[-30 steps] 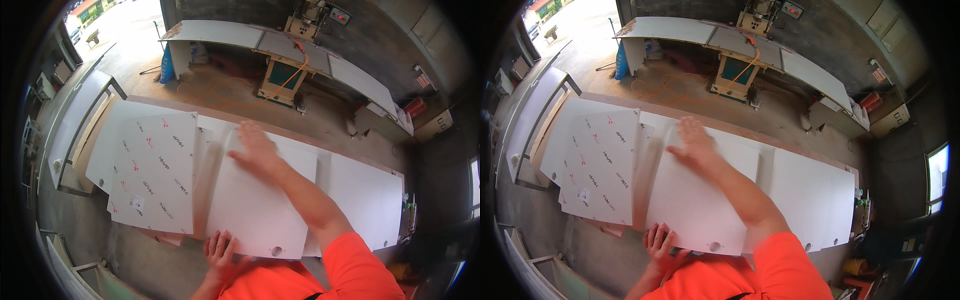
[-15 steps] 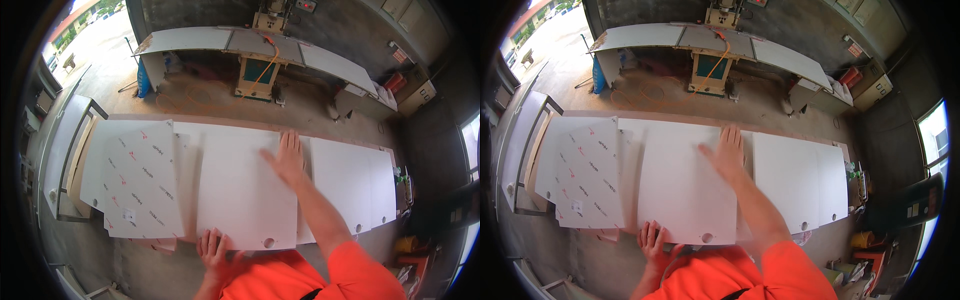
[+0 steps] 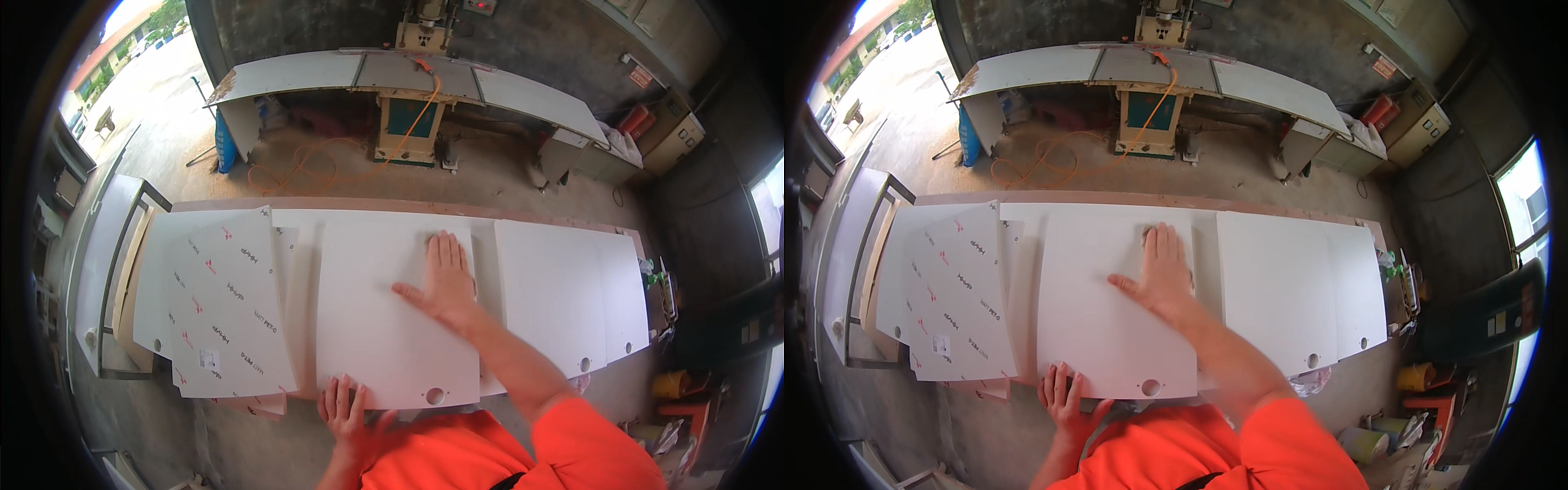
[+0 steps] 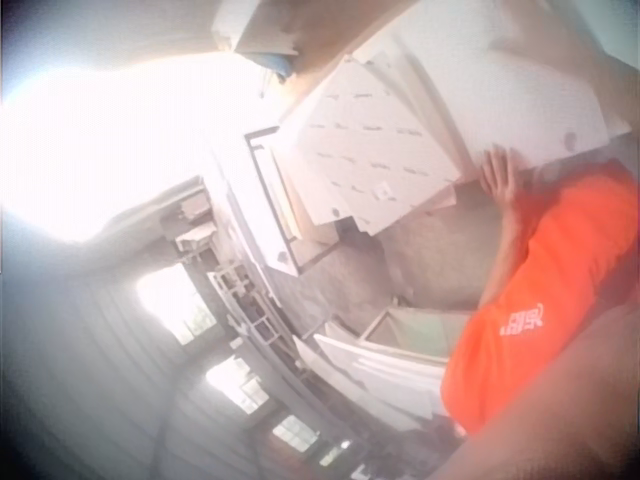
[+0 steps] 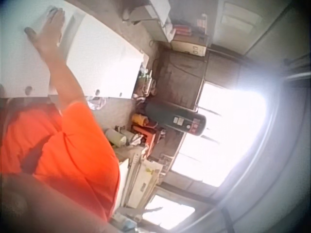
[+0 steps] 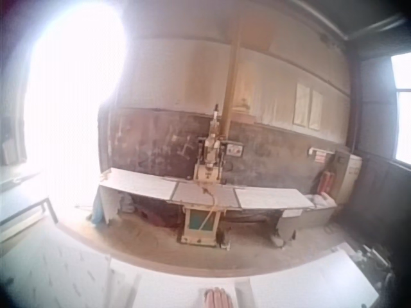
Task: The person wipes the surfaces and edges of white panels using a cloth, applies liquid from a bottle to the cloth, and stacks the panels.
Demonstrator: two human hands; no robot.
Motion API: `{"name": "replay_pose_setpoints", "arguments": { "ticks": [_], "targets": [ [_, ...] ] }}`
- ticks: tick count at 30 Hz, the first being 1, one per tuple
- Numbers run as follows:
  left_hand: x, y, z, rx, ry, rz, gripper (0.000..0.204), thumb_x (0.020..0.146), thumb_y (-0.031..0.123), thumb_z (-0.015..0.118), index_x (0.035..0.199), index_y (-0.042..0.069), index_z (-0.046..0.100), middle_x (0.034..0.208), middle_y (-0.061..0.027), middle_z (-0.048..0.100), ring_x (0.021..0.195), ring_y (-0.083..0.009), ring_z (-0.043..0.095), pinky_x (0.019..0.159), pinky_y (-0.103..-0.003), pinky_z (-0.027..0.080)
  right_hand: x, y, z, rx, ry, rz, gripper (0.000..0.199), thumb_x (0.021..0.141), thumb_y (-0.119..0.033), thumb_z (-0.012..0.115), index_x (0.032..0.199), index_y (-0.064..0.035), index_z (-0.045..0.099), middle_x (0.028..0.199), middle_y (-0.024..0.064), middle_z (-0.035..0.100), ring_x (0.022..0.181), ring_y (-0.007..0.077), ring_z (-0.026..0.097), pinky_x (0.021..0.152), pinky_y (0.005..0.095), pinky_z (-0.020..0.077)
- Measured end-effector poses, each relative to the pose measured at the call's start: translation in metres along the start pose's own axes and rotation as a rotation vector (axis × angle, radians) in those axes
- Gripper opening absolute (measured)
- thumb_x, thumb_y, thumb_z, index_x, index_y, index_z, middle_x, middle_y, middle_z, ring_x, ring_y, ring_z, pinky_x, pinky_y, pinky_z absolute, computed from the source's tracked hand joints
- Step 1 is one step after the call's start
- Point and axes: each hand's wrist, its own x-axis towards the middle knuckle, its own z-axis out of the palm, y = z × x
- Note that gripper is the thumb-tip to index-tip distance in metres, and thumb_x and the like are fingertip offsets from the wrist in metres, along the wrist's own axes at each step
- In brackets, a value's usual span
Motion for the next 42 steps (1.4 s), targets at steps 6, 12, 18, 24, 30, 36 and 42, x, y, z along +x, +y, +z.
{"name": "replay_pose_setpoints", "arguments": {
  "ticks": [6, 12, 18, 24, 30, 36, 42],
  "targets": [
    [-0.002, -0.007, 0.009, -0.003, 0.030, 0.042, 0.069, 0.084, 0.057, 0.083, 0.126, 0.004, 0.070, 0.149, -0.0251, 0.059, 0.141, -0.0470, 0.052, 0.117, -0.059, 0.034, 0.078, 0.005, -0.017, 0.020, -0.049, 0.035, 0.119, 0.092, -0.083, 0.053, 0.163, 0.0087, 0.023, 0.172, 0.0287, 0.023, 0.163, 0.0417, 0.013, 0.133, 0.0468, 0.0141],
    [-0.003, -0.002, 0.005, 0.034, 0.018, 0.030, 0.069, 0.086, 0.057, 0.081, 0.130, 0.005, 0.067, 0.150, -0.0254, 0.059, 0.142, -0.0477, 0.052, 0.117, -0.060, 0.033, 0.080, 0.066, -0.018, -0.019, 0.011, 0.111, 0.114, 0.092, -0.077, 0.058, 0.158, 0.0118, 0.031, 0.169, 0.0289, 0.027, 0.162, 0.0423, 0.017, 0.133, 0.0463, 0.0145],
    [-0.001, 0.002, 0.003, -0.001, 0.027, 0.025, 0.069, 0.087, 0.058, 0.080, 0.130, 0.005, 0.067, 0.151, -0.0261, 0.058, 0.142, -0.0478, 0.051, 0.117, -0.060, 0.033, 0.009, 0.019, 0.001, 0.041, 0.143, -0.005, 0.123, 0.089, -0.082, 0.059, 0.158, 0.0156, 0.028, 0.169, 0.0341, 0.024, 0.160, 0.0469, 0.015, 0.132, 0.0527, 0.0110],
    [-0.005, -0.005, 0.001, 0.029, -0.007, 0.026, 0.070, 0.088, 0.057, 0.079, 0.131, 0.004, 0.066, 0.151, -0.0263, 0.058, 0.142, -0.0484, 0.051, 0.116, -0.060, 0.034, -0.084, -0.002, 0.021, 0.015, 0.175, -0.148, 0.125, 0.088, -0.085, 0.054, 0.154, 0.0181, 0.031, 0.164, 0.0367, 0.029, 0.155, 0.0532, 0.022, 0.129, 0.0587, 0.0185],
    [0.008, -0.002, 0.000, 0.011, 0.002, 0.085, 0.066, 0.091, 0.054, 0.078, 0.132, 0.003, 0.067, 0.152, -0.0261, 0.057, 0.142, -0.0487, 0.051, 0.115, -0.059, 0.034, 0.015, 0.041, 0.006, 0.072, 0.195, 0.085, 0.124, 0.089, -0.082, 0.058, 0.158, 0.0155, 0.024, 0.167, 0.0349, 0.026, 0.158, 0.0473, 0.021, 0.130, 0.0534, 0.0182],
    [-0.001, -0.002, 0.004, -0.045, 0.035, 0.044, 0.066, 0.092, 0.051, 0.078, 0.133, 0.001, 0.067, 0.153, -0.0257, 0.056, 0.143, -0.0469, 0.050, 0.117, -0.058, 0.032, -0.199, -0.007, 0.013, 0.081, 0.009, 0.019, 0.129, 0.086, -0.082, 0.062, 0.159, 0.0174, 0.021, 0.167, 0.0401, 0.020, 0.157, 0.0547, 0.019, 0.128, 0.0601, 0.0205],
    [0.005, -0.003, -0.001, -0.072, 0.034, 0.068, 0.063, 0.091, 0.048, 0.078, 0.132, 0.000, 0.068, 0.153, -0.0253, 0.056, 0.144, -0.0454, 0.049, 0.117, -0.056, 0.032, -0.287, -0.008, 0.015, 0.120, 0.043, -0.045, 0.101, 0.093, -0.068, 0.064, 0.152, 0.0127, 0.043, 0.166, 0.0340, 0.031, 0.156, 0.0523, 0.026, 0.125, 0.0585, 0.0280]
  ]
}}
